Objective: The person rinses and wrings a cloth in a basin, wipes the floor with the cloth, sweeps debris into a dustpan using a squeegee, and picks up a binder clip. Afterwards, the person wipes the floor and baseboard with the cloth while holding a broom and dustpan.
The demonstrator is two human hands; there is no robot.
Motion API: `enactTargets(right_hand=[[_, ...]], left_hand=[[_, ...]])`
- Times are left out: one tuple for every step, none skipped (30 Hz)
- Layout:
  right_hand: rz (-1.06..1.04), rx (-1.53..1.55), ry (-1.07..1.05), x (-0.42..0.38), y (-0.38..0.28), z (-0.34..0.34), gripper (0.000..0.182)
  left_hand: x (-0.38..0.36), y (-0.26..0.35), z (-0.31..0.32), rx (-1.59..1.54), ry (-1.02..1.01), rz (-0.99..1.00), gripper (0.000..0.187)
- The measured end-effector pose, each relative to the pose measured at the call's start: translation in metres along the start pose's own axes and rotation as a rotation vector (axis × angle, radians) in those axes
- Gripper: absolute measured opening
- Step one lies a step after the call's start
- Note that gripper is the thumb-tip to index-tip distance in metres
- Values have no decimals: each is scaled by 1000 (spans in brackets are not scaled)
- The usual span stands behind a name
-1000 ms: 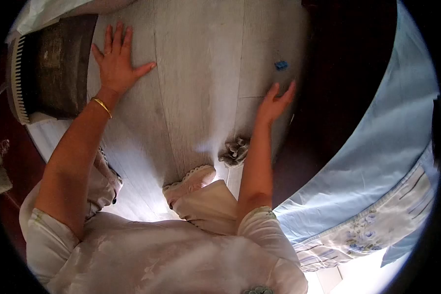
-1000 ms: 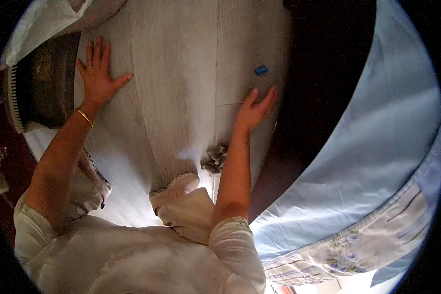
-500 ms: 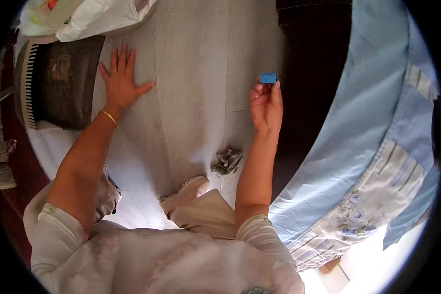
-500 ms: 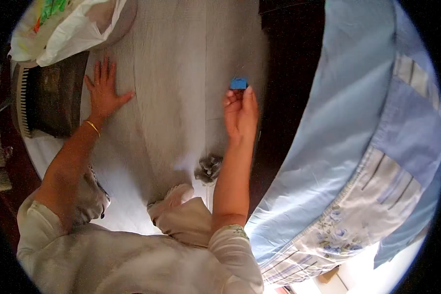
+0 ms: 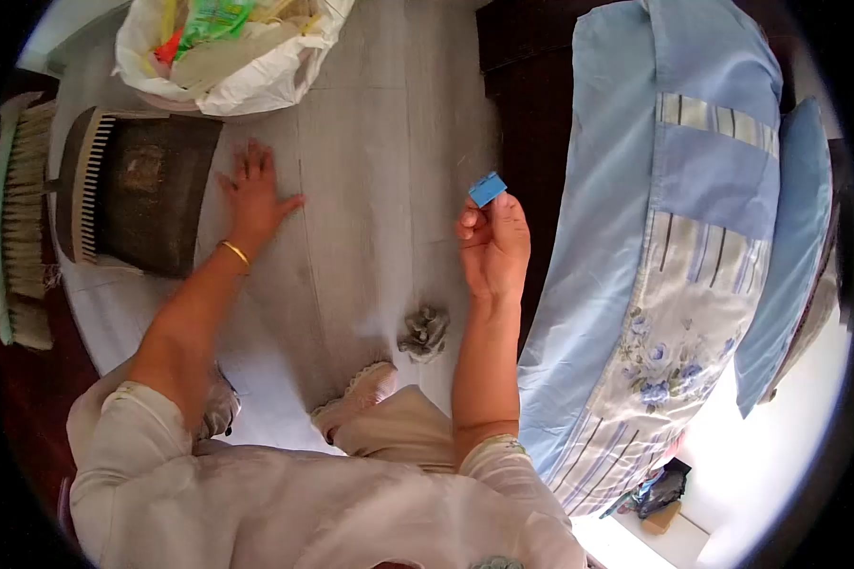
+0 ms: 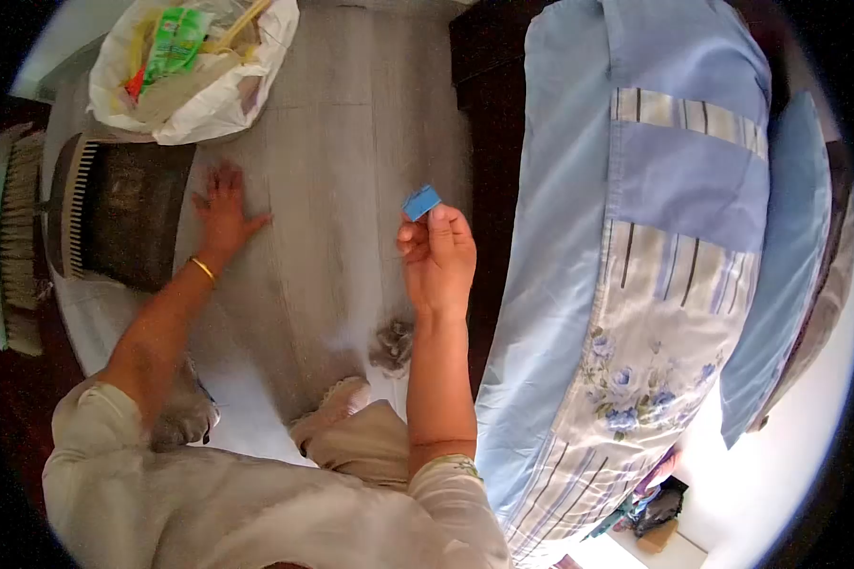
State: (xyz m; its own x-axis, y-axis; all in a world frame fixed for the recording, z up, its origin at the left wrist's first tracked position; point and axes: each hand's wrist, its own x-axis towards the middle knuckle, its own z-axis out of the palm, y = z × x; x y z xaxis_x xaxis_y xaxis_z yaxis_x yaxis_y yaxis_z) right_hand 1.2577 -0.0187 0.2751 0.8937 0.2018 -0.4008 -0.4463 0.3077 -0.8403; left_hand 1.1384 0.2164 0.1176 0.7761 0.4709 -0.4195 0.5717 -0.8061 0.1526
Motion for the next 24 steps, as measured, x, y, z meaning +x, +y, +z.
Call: enactTargets(right_hand=[[-47, -94, 24, -4, 0, 5, 19], [-106, -202, 55, -9, -1, 11, 17], [-166, -310, 89, -13, -3, 16, 15], [-226, -418, 125, -17, -5, 22, 12], [-282, -454, 116, -21, -5, 27, 11], [-339, -491, 107, -26, -5, 32, 10], [-395, -528, 98, -30, -7, 36, 9], [-437, -552, 53, -34, -9, 40, 8], [-480, -573, 7, -37, -12, 43, 8], [-526, -593, -38, -40, -14, 45, 9], [-501, -617, -83, -42, -16, 45, 10], [-477, -642, -125, -44, -20, 43, 12], [-450, -668, -166, -46, -22, 41, 14], [-499, -710, -174, -47, -24, 39, 17], [-548, -754, -182, -48, -26, 37, 21], [-597, -797, -190, -49, -27, 37, 24], [-543, -738, -138, -51, -29, 40, 27], [-490, -681, -87, -54, -32, 46, 30], [-435, -638, -78, -56, -35, 49, 31], [-380, -594, -66, -59, -39, 53, 31], [-323, -566, -94, -62, -42, 55, 30], [-265, -539, -123, -64, -46, 56, 29], [-206, -511, -152, -66, -48, 57, 27], [-271, -517, -115, -66, -48, 57, 21]], left_hand=[[0, 10, 5, -239, 107, 58, 81], [0, 25, 10, -476, 214, 118, 74], [-15, 54, -22, -974, 148, 110, 56], [-21, 79, -38, -1262, 158, 302, 45], [-37, 100, -66, -1387, 107, 405, 41], [-54, 114, -93, -1512, 54, 510, 38], [-64, 121, -109, -1659, -30, 517, 37], [-72, 126, -122, -1804, -117, 522, 36], [-75, 127, -129, -1945, -206, 527, 35], [-74, 123, -130, -1938, -228, 542, 34], [-72, 118, -130, -1930, -251, 558, 32], [-70, 114, -130, -1922, -278, 573, 31], [-71, 114, -131, -1962, -307, 578, 30], [-71, 113, -132, -2001, -339, 581, 29], [-72, 113, -133, -2041, -371, 584, 28], [-73, 112, -135, -2012, -339, 595, 27], [-76, 112, -139, -1983, -308, 606, 26], [-78, 112, -142, -1955, -275, 618, 26], [-80, 112, -146, -1913, -229, 655, 25], [-82, 112, -149, -1870, -184, 693, 26], [-83, 112, -152, -1825, -138, 728, 26], [-83, 111, -152, -1868, -189, 704, 26], [-82, 110, -151, -1909, -240, 678, 26], [-82, 109, -150, -1950, -291, 650, 27]])
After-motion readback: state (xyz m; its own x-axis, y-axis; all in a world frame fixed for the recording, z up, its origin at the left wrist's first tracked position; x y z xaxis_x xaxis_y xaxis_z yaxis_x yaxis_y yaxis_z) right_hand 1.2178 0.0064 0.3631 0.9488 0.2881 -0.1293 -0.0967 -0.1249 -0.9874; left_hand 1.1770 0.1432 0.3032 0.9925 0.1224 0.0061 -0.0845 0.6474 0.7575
